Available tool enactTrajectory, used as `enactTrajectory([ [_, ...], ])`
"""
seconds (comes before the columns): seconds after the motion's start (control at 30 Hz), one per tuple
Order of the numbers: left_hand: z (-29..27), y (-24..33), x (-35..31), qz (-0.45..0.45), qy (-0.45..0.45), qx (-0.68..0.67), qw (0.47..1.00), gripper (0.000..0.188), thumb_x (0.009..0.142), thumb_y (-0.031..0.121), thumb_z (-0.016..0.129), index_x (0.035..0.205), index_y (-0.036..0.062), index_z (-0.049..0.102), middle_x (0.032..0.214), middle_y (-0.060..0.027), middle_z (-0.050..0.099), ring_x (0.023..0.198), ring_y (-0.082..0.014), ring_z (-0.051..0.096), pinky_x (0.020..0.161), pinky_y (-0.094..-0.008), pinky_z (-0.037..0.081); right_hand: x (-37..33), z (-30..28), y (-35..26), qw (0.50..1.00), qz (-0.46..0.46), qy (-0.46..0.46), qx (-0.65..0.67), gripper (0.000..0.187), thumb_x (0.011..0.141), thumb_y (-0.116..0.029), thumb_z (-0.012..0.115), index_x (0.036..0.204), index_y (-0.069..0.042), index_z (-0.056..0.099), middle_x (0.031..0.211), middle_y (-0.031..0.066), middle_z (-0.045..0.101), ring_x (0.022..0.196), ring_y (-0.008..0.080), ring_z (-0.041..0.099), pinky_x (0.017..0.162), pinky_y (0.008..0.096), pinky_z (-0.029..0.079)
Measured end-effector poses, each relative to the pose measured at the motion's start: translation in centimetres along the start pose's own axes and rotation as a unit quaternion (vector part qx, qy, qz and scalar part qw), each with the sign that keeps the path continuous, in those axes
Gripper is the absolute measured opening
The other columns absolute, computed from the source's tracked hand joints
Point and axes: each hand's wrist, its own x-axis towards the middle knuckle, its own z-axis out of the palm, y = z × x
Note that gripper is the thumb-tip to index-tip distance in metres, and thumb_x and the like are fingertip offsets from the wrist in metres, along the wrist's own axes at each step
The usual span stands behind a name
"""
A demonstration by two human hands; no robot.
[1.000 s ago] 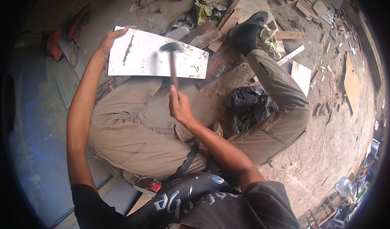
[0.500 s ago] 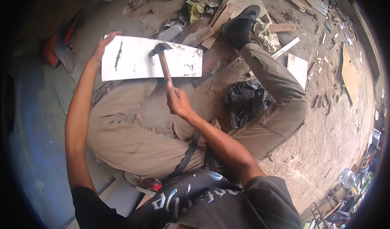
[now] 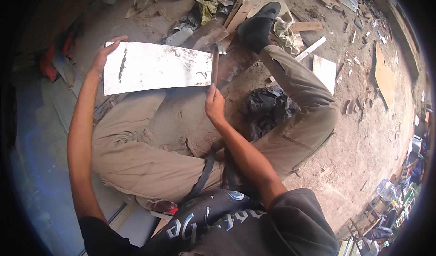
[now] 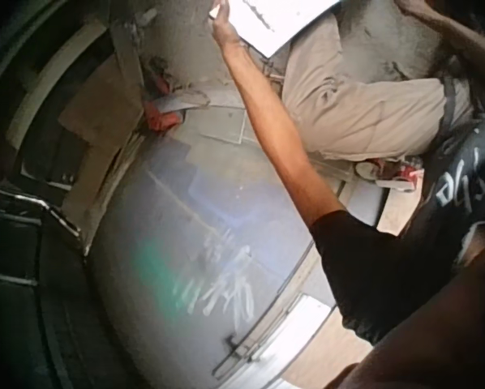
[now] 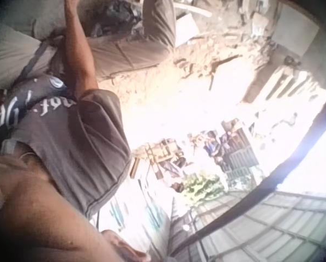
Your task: The person sits on the floor and cleans a rectangular white tile using a cloth and a hammer. They wipe the tile surface, then repeatedly tap and scrape it with the hammer to remove residue, and finish by wiping it again.
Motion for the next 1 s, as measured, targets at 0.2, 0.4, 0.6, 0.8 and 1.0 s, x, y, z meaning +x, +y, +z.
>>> enactTrajectory([
  [0.2,-0.8,-0.8,-0.3,-0.017,0.025,0.013,0.999,0.041,0.093,0.027,0.058,0.125,0.0022,0.06,0.104,-0.009,0.066,0.093,-0.017,0.064,0.083,-0.0288,0.051,-0.5,-1.0,0.6,0.959,0.273,-0.059,0.055,0.059,0.102,-0.056,0.033,0.073,-0.006,0.045,0.055,0.0035,0.044,0.042,0.015,0.044,0.04,0.0323,0.038],
  [0.4,-0.3,-0.4,-0.3,-0.014,0.004,0.01,1.0,0.042,0.094,0.029,0.058,0.125,0.0004,0.06,0.104,-0.0101,0.067,0.093,-0.0175,0.065,0.084,-0.0296,0.051,-0.7,-0.3,-0.4,0.965,0.228,-0.091,0.093,0.061,0.101,-0.058,0.032,0.073,-0.006,0.045,0.055,0.0028,0.043,0.043,0.0151,0.045,0.039,0.034,0.037],
  [0.6,-0.3,-0.2,-0.1,-0.018,0.022,0.005,1.0,0.042,0.096,0.028,0.055,0.125,-0.0026,0.059,0.111,-0.014,0.067,0.1,-0.0216,0.065,0.088,-0.0316,0.051,-0.7,-0.8,0.3,0.881,0.38,-0.067,0.273,0.056,0.098,-0.063,0.036,0.077,-0.011,0.037,0.055,-0.0037,0.03,0.041,0.0105,0.027,0.038,0.0294,0.024],
  [0.8,0.2,0.0,-0.1,0.003,0.037,-0.019,0.999,0.041,0.097,0.026,0.054,0.123,-0.0039,0.06,0.117,-0.0168,0.066,0.105,-0.0231,0.064,0.091,-0.0319,0.05,-0.8,-0.2,-0.4,0.93,0.294,-0.079,0.207,0.057,0.101,-0.059,0.034,0.073,-0.009,0.042,0.056,0.0013,0.039,0.042,0.0138,0.038,0.039,0.0325,0.034],
  [1.0,0.4,0.0,0.8,-0.009,0.039,0.021,0.999,0.04,0.096,0.025,0.054,0.122,-0.0049,0.06,0.116,-0.0171,0.067,0.105,-0.0227,0.065,0.093,-0.0322,0.05,0.5,-2.9,2.6,0.962,0.255,-0.083,-0.044,0.065,0.103,-0.05,0.032,0.078,0.005,0.056,0.07,0.0238,0.061,0.065,0.0405,0.061,0.063,0.0465,0.049],
])
